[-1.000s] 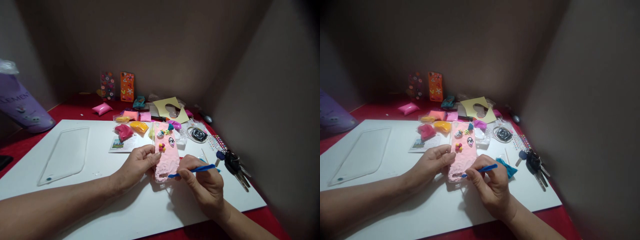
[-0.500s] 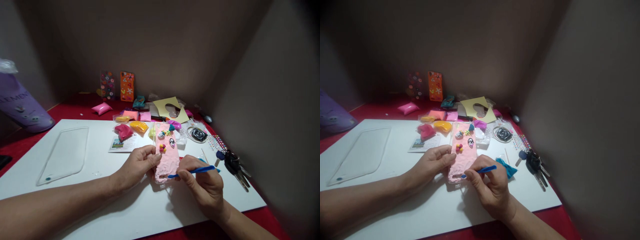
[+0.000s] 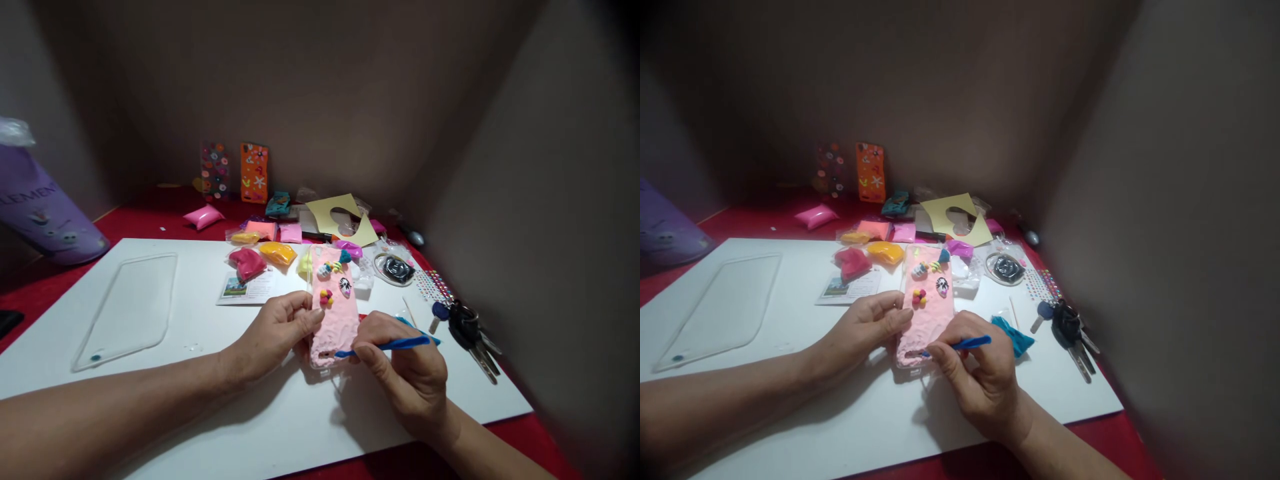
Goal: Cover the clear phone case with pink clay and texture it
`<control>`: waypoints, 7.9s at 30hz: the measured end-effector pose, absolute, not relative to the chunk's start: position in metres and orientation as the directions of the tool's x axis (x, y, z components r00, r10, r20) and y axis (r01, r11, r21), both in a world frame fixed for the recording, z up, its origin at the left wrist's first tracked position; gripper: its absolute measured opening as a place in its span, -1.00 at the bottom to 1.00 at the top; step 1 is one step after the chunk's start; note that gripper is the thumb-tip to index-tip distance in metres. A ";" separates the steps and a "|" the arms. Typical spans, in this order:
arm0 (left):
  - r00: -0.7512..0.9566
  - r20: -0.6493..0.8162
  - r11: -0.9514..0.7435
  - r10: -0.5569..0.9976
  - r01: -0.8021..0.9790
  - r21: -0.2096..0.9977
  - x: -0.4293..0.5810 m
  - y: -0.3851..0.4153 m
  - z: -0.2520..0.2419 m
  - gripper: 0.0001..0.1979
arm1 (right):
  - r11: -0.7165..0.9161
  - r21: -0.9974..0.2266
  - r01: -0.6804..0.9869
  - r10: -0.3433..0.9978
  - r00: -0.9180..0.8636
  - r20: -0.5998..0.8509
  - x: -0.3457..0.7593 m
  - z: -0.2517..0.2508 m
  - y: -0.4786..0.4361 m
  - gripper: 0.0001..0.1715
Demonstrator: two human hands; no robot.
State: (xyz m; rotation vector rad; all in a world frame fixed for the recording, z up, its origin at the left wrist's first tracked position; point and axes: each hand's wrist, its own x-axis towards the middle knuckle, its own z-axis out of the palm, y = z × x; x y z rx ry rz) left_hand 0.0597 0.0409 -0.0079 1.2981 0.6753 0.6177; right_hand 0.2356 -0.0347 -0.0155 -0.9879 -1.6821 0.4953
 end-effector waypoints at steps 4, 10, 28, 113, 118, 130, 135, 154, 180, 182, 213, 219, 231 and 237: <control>0.664 -0.111 0.180 0.739 -0.035 0.983 0.059 0.042 -0.009 -0.73 | 0.560 -0.758 0.335 0.815 -0.055 0.577 0.234 -0.015 -0.034 -0.87; 0.656 -0.111 0.191 0.746 -0.052 0.980 0.057 0.041 -0.009 -0.74 | 0.537 -0.786 0.307 0.828 -0.012 0.561 0.234 -0.017 -0.036 -0.86; 0.615 -0.110 0.197 0.781 -0.075 0.977 0.060 0.039 -0.003 -0.73 | 0.555 -0.765 0.326 0.818 -0.047 0.573 0.234 -0.017 -0.036 -0.87; 0.614 -0.113 0.221 0.781 -0.104 0.970 0.059 0.040 -0.006 -0.74 | 0.604 -0.720 0.342 0.769 -0.012 0.639 0.233 -0.015 -0.038 -0.85; 0.607 -0.121 0.312 0.786 -0.221 0.924 0.059 0.038 -0.006 -0.78 | 0.639 -0.714 0.287 0.725 0.084 0.683 0.232 -0.015 -0.041 -0.81; 0.612 -0.132 0.329 0.779 -0.222 0.918 0.060 0.039 -0.005 -0.76 | 0.644 -0.709 0.289 0.713 0.112 0.693 0.231 -0.017 -0.041 -0.78; 0.618 -0.137 0.309 0.775 -0.181 0.934 0.059 0.040 -0.007 -0.77 | 0.643 -0.693 0.327 0.707 0.096 0.701 0.232 -0.017 -0.042 -0.78; 0.598 -0.123 0.278 0.792 -0.175 0.944 0.060 0.038 -0.008 -0.73 | 0.614 -0.687 0.387 0.738 0.027 0.675 0.233 -0.014 -0.041 -0.78; 0.613 -0.121 0.281 0.781 -0.172 0.944 0.059 0.039 -0.007 -0.74 | 0.541 -0.723 0.431 0.800 0.003 0.600 0.232 -0.012 -0.037 -0.85; 0.614 -0.130 0.293 0.779 -0.172 0.941 0.059 0.039 -0.008 -0.76 | 0.553 -0.724 0.412 0.792 0.012 0.611 0.232 -0.012 -0.039 -0.85; 0.632 -0.063 0.295 0.773 -0.270 0.917 0.058 0.035 -0.006 -0.80 | 0.203 -0.961 0.187 0.900 0.351 0.258 0.231 -0.014 -0.026 -0.72; 0.648 -0.045 0.269 0.760 -0.251 0.930 0.058 0.034 -0.009 -0.77 | 0.182 -0.965 0.190 0.943 0.244 0.227 0.231 -0.007 -0.028 -0.72; 0.634 -0.112 0.407 0.765 -0.342 0.847 0.054 0.027 0.008 -0.69 | 0.099 -0.993 0.058 0.961 0.255 0.111 0.231 -0.014 -0.026 -0.63; 0.621 -0.107 0.413 0.776 -0.374 0.830 0.055 0.026 0.009 -0.74 | 0.105 -0.994 0.019 0.965 0.241 0.106 0.231 -0.013 -0.026 -0.63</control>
